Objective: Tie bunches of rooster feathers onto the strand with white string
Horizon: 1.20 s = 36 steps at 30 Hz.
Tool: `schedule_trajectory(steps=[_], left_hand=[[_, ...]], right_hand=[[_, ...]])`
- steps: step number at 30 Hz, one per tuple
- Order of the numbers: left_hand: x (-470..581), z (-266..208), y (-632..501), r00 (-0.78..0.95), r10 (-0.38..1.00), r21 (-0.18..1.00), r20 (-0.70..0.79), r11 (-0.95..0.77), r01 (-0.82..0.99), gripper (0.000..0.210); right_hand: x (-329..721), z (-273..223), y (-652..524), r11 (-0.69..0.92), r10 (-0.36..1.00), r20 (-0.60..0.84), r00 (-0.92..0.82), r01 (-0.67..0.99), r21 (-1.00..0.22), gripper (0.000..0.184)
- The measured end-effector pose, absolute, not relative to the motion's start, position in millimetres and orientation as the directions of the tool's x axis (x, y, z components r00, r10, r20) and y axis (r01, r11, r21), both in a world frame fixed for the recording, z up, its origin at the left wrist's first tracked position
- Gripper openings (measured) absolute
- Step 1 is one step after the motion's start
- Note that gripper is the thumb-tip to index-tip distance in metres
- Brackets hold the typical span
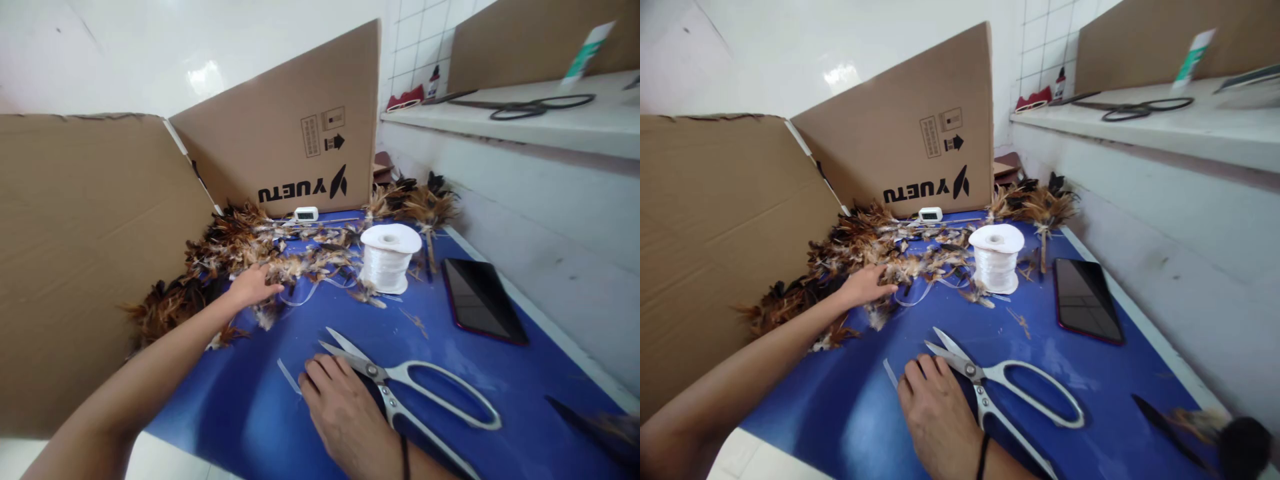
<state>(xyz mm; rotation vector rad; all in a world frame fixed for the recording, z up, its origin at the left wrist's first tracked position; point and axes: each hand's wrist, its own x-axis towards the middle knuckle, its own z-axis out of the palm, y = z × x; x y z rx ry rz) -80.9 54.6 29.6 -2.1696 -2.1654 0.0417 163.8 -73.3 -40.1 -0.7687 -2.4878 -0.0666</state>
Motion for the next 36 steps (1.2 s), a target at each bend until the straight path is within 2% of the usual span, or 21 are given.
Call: schedule_trajectory(steps=[3, 5, 9, 11, 14, 18, 21, 23, 27, 29, 31, 34, 36], left_hand=[[-67, 13, 46, -0.01, 0.999, -0.029, -0.034, 0.009, 1.0, 0.069], [-52, 7, 54, 0.039, 0.999, 0.05, -0.006, -0.039, 0.998, 0.064], [-18, 5, 75, 0.16, 0.981, 0.271, 0.106, -0.183, 0.945, 0.065], [-10, 5, 72, 0.14, 0.966, 0.308, 0.219, -0.205, 0.929, 0.064], [-15, -1, 43, -0.041, 0.948, 0.289, 0.315, -0.055, 0.956, 0.061], [-38, -17, 0, -0.304, 0.948, 0.274, 0.094, 0.269, 0.923, 0.07], [-37, -25, -2, -0.326, 0.945, 0.252, 0.016, 0.311, 0.916, 0.075], [-23, -27, 14, -0.318, 0.948, 0.294, 0.014, 0.3, 0.907, 0.078], [18, -24, 69, -0.296, 0.951, 0.477, 0.09, 0.22, 0.851, 0.083], [33, -21, 91, -0.227, 0.963, 0.577, 0.145, 0.104, 0.81, 0.085], [35, -15, 104, -0.174, 0.962, 0.636, 0.209, 0.002, 0.771, 0.076], [13, -3, 109, -0.224, 0.895, 0.583, 0.386, -0.049, 0.811, 0.05], [-15, 7, 107, -0.332, 0.814, 0.495, 0.476, 0.064, 0.866, 0.04]], right_hand=[[164, -43, -74, 0.836, 0.51, 0.521, -0.685, 0.538, -0.111, 0.018], [164, -45, -73, 0.838, 0.506, 0.527, -0.682, 0.533, -0.116, 0.021], [164, -49, -72, 0.841, 0.502, 0.53, -0.684, 0.529, -0.114, 0.025], [165, -51, -71, 0.842, 0.501, 0.531, -0.684, 0.527, -0.115, 0.026], [164, -53, -71, 0.847, 0.493, 0.543, -0.68, 0.518, -0.121, 0.026], [162, -54, -71, 0.85, 0.481, 0.575, -0.662, 0.513, -0.121, 0.028], [160, -54, -70, 0.851, 0.463, 0.61, -0.643, 0.515, -0.103, 0.031], [160, -54, -69, 0.856, 0.445, 0.63, -0.636, 0.51, -0.09, 0.031], [161, -55, -67, 0.862, 0.425, 0.647, -0.633, 0.501, -0.075, 0.03], [163, -54, -67, 0.863, 0.422, 0.652, -0.63, 0.5, -0.075, 0.031], [164, -54, -67, 0.866, 0.417, 0.656, -0.629, 0.493, -0.078, 0.033], [165, -54, -67, 0.871, 0.417, 0.653, -0.633, 0.484, -0.088, 0.032], [164, -55, -67, 0.872, 0.415, 0.653, -0.634, 0.482, -0.086, 0.031]])
